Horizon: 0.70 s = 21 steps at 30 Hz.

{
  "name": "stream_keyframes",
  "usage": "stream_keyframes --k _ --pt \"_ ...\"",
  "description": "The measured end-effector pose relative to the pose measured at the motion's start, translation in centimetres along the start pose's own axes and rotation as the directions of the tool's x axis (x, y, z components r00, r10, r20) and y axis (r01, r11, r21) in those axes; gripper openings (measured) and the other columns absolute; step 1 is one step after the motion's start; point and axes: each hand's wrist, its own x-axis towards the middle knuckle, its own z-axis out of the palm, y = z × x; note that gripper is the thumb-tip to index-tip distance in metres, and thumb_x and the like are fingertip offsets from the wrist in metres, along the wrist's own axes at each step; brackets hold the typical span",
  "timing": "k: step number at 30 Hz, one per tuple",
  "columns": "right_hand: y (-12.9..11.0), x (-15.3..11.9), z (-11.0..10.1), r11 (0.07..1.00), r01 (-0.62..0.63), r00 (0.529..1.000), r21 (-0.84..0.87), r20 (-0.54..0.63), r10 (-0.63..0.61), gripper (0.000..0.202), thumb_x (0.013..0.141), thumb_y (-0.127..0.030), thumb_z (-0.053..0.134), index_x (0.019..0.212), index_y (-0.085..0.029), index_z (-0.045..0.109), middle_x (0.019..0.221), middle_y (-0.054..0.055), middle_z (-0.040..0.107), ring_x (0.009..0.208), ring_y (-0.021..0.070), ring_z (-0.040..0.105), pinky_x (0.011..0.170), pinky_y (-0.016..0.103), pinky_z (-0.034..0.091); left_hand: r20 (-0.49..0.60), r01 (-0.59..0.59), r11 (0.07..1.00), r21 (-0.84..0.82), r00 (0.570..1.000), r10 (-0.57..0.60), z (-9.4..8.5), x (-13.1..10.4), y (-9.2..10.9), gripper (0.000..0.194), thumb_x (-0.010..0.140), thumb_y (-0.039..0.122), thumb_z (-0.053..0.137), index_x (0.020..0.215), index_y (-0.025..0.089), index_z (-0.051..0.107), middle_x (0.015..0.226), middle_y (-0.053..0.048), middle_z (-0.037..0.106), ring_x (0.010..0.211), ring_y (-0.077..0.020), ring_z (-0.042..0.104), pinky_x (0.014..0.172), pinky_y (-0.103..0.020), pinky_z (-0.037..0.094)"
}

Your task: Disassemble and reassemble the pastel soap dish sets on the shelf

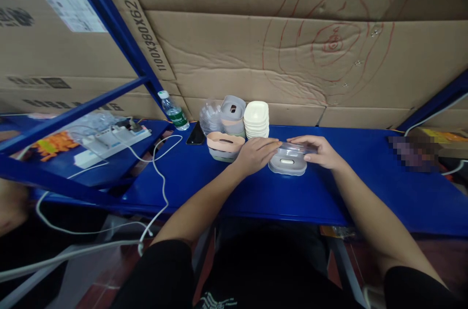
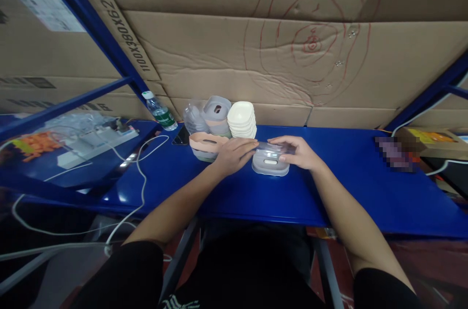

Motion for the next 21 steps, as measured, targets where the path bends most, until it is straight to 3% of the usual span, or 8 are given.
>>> stream_keyframes --k 4,9,13,15,18,21 --pt "-1.0 1.1 0.9 0.992 -0.038 0.999 0.117 -0.017 0.04 0.049 0.076 -0.053 0.088 0.118 -0.029 0.08 0.127 0.007 0.078 0.116 0.0302 0.075 0.1 0.045 0.06 -0.047 0.041 0.999 -0.018 0.998 -0.041 -0.8 0.6 -0.3 0.029 0.105 0.029 0.057 0.131 0.021 0.068 0.119 -0.009 0.078 0.112 -0.0196 0.074 0.098 -0.038 0.06" --pt "-1.3 3.0 2.0 0.972 -0.162 0.985 0.169 -0.034 0.17 0.054 0.074 -0.067 0.083 0.107 -0.023 0.082 0.096 0.009 0.083 0.088 0.0282 0.079 0.066 0.034 0.064 -0.099 0.106 0.993 -0.055 0.989 -0.111 -2.0 0.4 -1.0 0.028 0.105 0.031 0.058 0.128 0.02 0.069 0.118 -0.01 0.078 0.109 -0.0198 0.075 0.094 -0.036 0.062" --pt "-0.6 3.9 3.3 0.941 -0.2 0.974 0.274 -0.048 0.221 0.058 0.07 -0.073 0.083 0.096 -0.021 0.08 0.088 0.009 0.082 0.083 0.0294 0.08 0.06 0.033 0.062 -0.128 0.138 0.989 -0.051 0.981 -0.143 -2.5 0.3 -0.8 0.026 0.103 0.034 0.059 0.12 0.018 0.072 0.109 -0.011 0.08 0.096 -0.0193 0.077 0.086 -0.033 0.062" --pt "-0.1 4.0 4.0 0.931 -0.204 0.975 0.303 -0.02 0.22 0.067 0.069 -0.081 0.079 0.1 -0.021 0.079 0.091 0.01 0.082 0.086 0.0311 0.08 0.063 0.037 0.063 -0.146 0.157 0.987 -0.019 0.977 -0.158 -2.8 0.5 -0.5 0.024 0.103 0.03 0.058 0.116 0.018 0.073 0.104 -0.01 0.08 0.09 -0.0181 0.077 0.082 -0.031 0.061" --pt "0.7 4.0 4.3 0.942 -0.146 0.987 0.303 -0.025 0.161 0.084 0.067 -0.094 0.066 0.108 -0.022 0.078 0.101 0.012 0.082 0.097 0.033 0.079 0.084 0.046 0.064 -0.258 0.202 0.978 0.047 0.949 -0.184 -4.0 0.8 -0.5 0.022 0.102 0.025 0.057 0.111 0.018 0.076 0.098 -0.009 0.08 0.089 -0.0177 0.076 0.08 -0.029 0.059" --pt "1.7 3.6 3.1 0.975 -0.073 0.984 0.208 -0.146 0.105 0.077 0.071 -0.091 0.068 0.111 -0.025 0.078 0.115 0.011 0.081 0.11 0.0317 0.076 0.105 0.05 0.056 -0.444 0.344 0.936 0.072 0.851 -0.279 -7.2 0.5 -2.4 0.023 0.1 0.028 0.058 0.109 0.019 0.078 0.099 -0.008 0.08 0.09 -0.0177 0.074 0.084 -0.031 0.057"
